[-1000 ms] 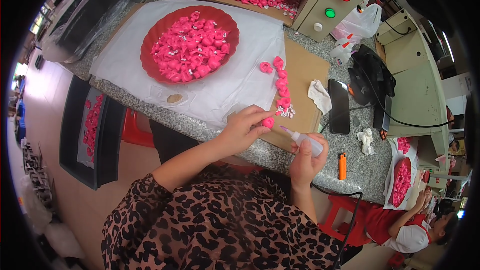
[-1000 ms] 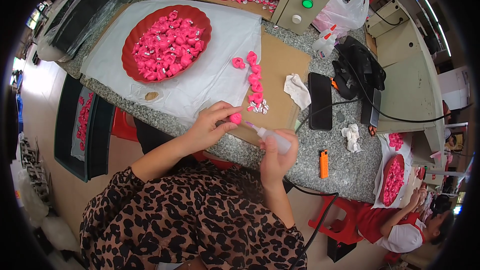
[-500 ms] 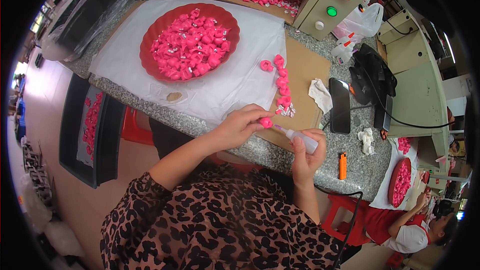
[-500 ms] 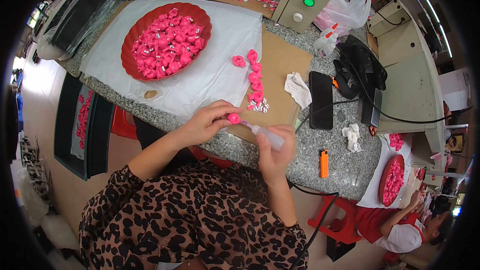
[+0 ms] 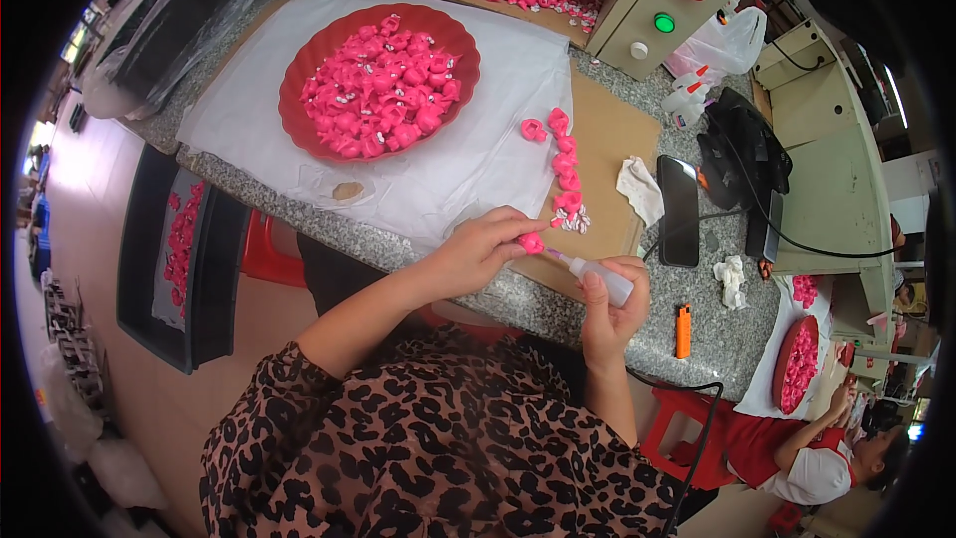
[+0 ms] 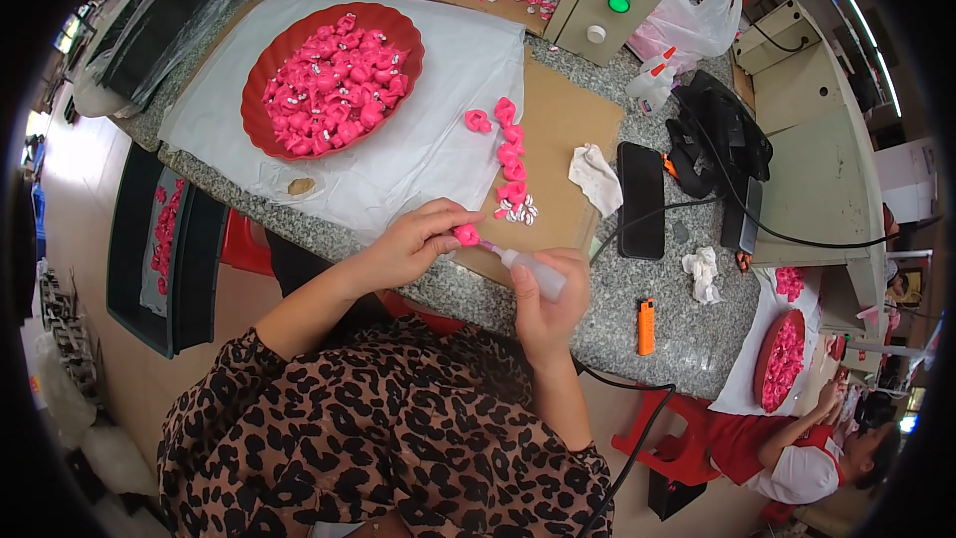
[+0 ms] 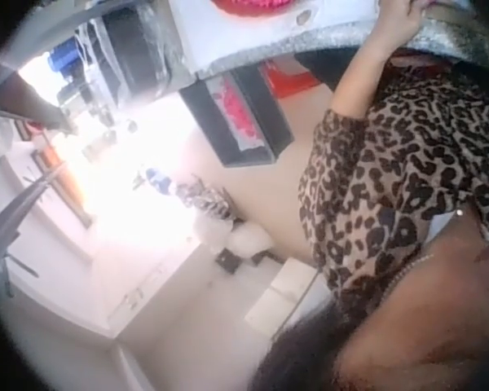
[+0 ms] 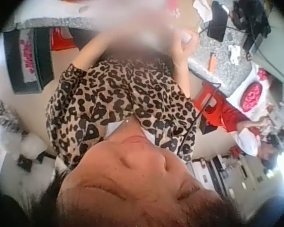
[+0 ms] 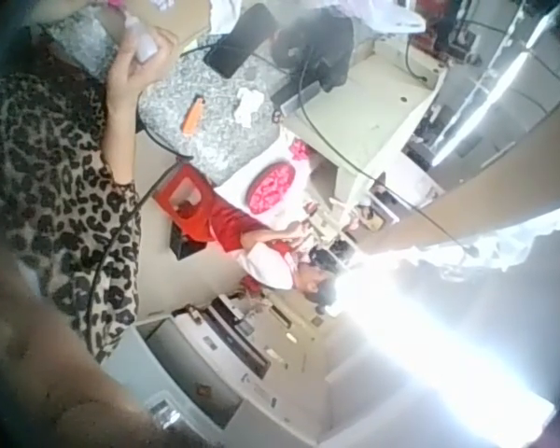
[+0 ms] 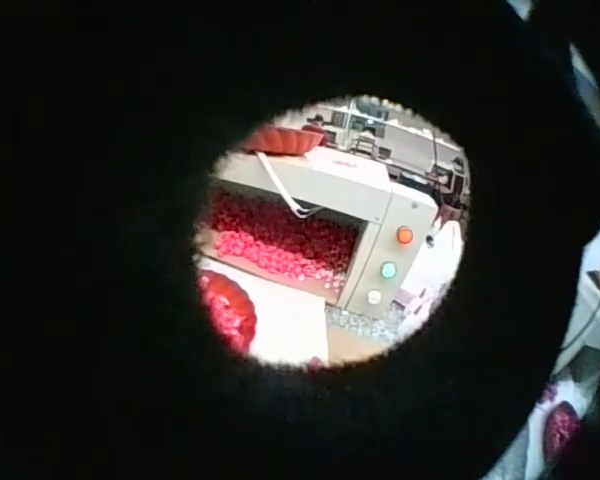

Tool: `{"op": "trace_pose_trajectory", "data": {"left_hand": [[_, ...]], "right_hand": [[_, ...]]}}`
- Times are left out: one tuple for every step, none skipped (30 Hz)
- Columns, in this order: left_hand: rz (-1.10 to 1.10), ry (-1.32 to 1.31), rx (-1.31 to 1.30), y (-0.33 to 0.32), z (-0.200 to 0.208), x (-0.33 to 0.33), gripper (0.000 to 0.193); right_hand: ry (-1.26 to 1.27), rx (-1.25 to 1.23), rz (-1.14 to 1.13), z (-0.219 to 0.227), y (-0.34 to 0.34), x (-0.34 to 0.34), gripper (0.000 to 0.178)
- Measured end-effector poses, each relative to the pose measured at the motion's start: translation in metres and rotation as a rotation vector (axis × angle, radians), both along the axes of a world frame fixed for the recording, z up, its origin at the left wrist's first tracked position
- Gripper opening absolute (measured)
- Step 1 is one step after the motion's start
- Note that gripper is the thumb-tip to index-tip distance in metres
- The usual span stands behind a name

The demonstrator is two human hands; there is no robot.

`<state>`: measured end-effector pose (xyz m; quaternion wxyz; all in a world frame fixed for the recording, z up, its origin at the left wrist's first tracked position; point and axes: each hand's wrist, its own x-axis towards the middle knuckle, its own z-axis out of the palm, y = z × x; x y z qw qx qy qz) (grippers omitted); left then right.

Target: The person retrieves toy components from an oven onto the table, applies glue to them from a bottle, and attaches detail pieces to the components by hand.

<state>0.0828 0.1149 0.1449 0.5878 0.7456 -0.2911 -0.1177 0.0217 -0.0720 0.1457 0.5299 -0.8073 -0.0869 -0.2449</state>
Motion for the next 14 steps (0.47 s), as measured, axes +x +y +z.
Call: {"op": "trace_pose_trajectory", "data": {"left_hand": [[-0.002,0.004,0.0,0.0,0.0001,0.0001,0.033],[-0.002,0.005,-0.001,0.0003,0.0,0.0,0.033],[0.0,-0.005,0.002,0.0007,-0.0002,-0.0001,0.033],[0.002,-0.014,0.005,0.001,-0.0004,-0.0001,0.033],[0.002,-0.014,0.005,0.0008,-0.0006,-0.0002,0.033],[0.0,-0.012,-0.003,0.0005,-0.0007,-0.0002,0.033],[-0.002,-0.011,-0.01,0.0004,-0.0007,-0.0003,0.033],[-0.002,-0.01,-0.01,0.0002,-0.0009,-0.0003,0.033],[-0.001,-0.013,-0.004,0.0001,-0.001,-0.0003,0.033],[0.001,-0.015,0.001,0.0,-0.001,-0.0003,0.033],[0.002,-0.014,0.001,0.0002,-0.0011,-0.0005,0.033],[0.008,-0.002,0.005,0.0004,-0.0012,-0.0008,0.034],[0.014,0.01,0.009,0.0007,-0.0012,-0.0011,0.034],[0.013,0.011,0.008,0.0006,-0.0012,-0.001,0.034]], "right_hand": [[-0.001,0.002,-0.003,-0.0004,-0.0002,-0.0001,0.014],[0.0,0.002,-0.002,0.0003,0.0001,-0.0001,0.014],[0.0,0.015,0.0,0.0015,0.0007,0.0,0.015],[0.0,0.027,0.002,0.0022,0.001,0.0002,0.015],[0.0,0.027,0.002,0.0019,0.0009,0.0004,0.015],[0.005,0.029,0.0,0.0012,0.0008,0.0006,0.015],[0.01,0.031,-0.002,0.001,0.0007,0.0006,0.014],[0.01,0.031,-0.002,0.0012,0.0005,0.0004,0.014],[0.011,0.023,-0.004,0.0016,0.0002,0.0,0.014],[0.011,0.015,-0.007,0.0018,-0.0002,-0.0004,0.014],[0.012,0.015,-0.006,0.0015,-0.0003,-0.0005,0.014],[0.003,-0.005,-0.003,0.001,-0.0005,-0.0005,0.014],[-0.006,-0.024,-0.001,0.0007,-0.0006,-0.0006,0.015],[-0.008,-0.044,0.005,0.0017,-0.0008,-0.001,0.017]]}}
